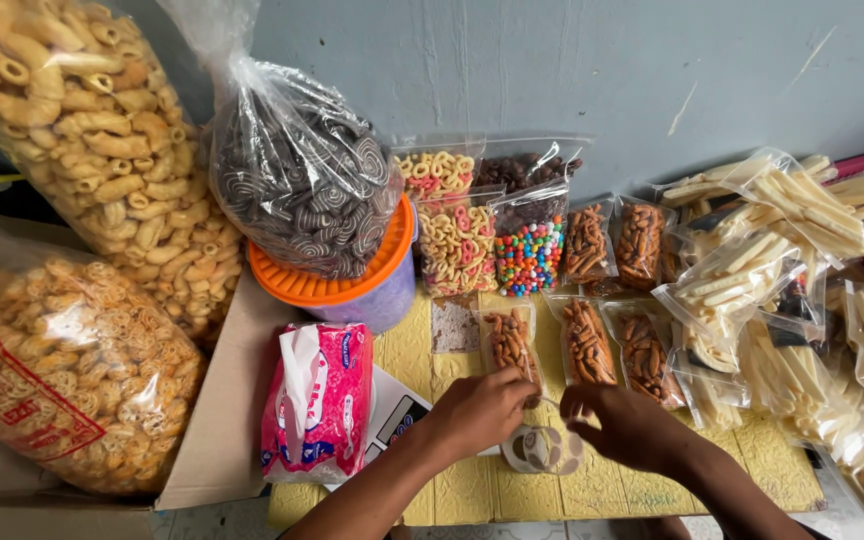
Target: Applying circular labels to small plastic bags of snacks
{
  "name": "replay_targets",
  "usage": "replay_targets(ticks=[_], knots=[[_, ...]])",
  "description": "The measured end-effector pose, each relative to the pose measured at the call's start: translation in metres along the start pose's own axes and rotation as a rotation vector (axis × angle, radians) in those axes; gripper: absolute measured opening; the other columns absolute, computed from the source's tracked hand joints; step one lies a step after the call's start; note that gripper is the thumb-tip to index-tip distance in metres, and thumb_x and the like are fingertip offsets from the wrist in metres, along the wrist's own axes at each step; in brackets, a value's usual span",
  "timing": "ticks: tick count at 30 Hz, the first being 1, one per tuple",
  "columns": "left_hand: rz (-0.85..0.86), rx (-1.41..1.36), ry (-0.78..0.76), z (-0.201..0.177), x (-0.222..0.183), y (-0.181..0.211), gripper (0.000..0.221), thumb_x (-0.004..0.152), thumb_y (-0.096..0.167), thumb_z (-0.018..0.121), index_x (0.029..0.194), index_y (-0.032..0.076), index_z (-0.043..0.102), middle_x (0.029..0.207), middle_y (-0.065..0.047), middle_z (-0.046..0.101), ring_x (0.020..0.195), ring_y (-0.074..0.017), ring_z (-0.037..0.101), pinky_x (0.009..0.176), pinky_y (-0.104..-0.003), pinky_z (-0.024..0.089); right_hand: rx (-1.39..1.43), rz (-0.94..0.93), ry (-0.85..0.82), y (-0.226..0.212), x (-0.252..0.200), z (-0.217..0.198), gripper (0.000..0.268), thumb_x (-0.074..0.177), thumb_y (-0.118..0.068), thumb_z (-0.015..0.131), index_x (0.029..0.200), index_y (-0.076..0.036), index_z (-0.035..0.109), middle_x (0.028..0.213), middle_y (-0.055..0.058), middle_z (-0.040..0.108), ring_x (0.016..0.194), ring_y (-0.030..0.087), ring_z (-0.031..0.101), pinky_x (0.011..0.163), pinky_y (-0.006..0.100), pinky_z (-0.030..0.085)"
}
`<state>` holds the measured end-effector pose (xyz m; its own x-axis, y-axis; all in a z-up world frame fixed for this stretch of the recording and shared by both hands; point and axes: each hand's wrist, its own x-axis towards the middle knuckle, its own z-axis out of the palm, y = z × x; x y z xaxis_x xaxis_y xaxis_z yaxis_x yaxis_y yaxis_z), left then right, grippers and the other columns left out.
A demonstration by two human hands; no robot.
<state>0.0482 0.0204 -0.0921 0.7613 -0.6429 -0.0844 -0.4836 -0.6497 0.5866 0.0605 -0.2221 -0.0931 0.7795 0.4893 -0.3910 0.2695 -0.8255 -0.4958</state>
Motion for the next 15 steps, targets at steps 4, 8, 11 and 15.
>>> replay_targets(ticks=[4, 8, 11, 15], knots=[[0.050, -0.007, 0.108, -0.010, 0.001, 0.001, 0.027, 0.097, 0.001, 0.059, 0.123, 0.003, 0.067, 0.114, -0.014, 0.066, 0.062, -0.0179, 0.063, 0.046, -0.027, 0.060, 0.136, -0.051, 0.180, 0.022, 0.011, 0.005, 0.042, 0.088, -0.028, 0.075, 0.127, -0.018, 0.065, 0.122, 0.001, 0.076, 0.107, 0.017, 0.075, 0.094, 0.033, 0.060], [0.109, 0.054, 0.349, -0.016, -0.004, 0.000, 0.020, 0.094, 0.003, 0.063, 0.114, 0.007, 0.066, 0.108, -0.007, 0.065, 0.057, -0.0172, 0.060, 0.040, -0.029, 0.052, 0.845, -0.059, -0.170, 0.019, 0.010, 0.008, 0.067, 0.087, -0.014, 0.075, 0.149, -0.018, 0.049, 0.137, 0.011, 0.071, 0.126, 0.021, 0.067, 0.101, 0.035, 0.058], [0.098, 0.116, 0.447, -0.019, -0.007, -0.006, 0.020, 0.093, 0.005, 0.066, 0.112, 0.010, 0.062, 0.105, -0.007, 0.066, 0.061, -0.0208, 0.064, 0.043, -0.034, 0.054, 1.083, -0.028, -0.241, -0.008, 0.003, -0.003, 0.056, 0.089, -0.005, 0.072, 0.143, -0.010, 0.058, 0.116, 0.015, 0.077, 0.108, 0.021, 0.072, 0.094, 0.032, 0.057], [0.058, 0.128, 0.425, -0.019, -0.012, -0.011, 0.025, 0.092, 0.008, 0.071, 0.115, 0.010, 0.062, 0.108, -0.007, 0.065, 0.062, -0.0204, 0.065, 0.046, -0.034, 0.057, 1.059, -0.087, -0.103, -0.030, -0.001, -0.002, 0.022, 0.086, -0.011, 0.081, 0.105, -0.001, 0.075, 0.091, 0.008, 0.079, 0.085, 0.016, 0.070, 0.081, 0.028, 0.052]])
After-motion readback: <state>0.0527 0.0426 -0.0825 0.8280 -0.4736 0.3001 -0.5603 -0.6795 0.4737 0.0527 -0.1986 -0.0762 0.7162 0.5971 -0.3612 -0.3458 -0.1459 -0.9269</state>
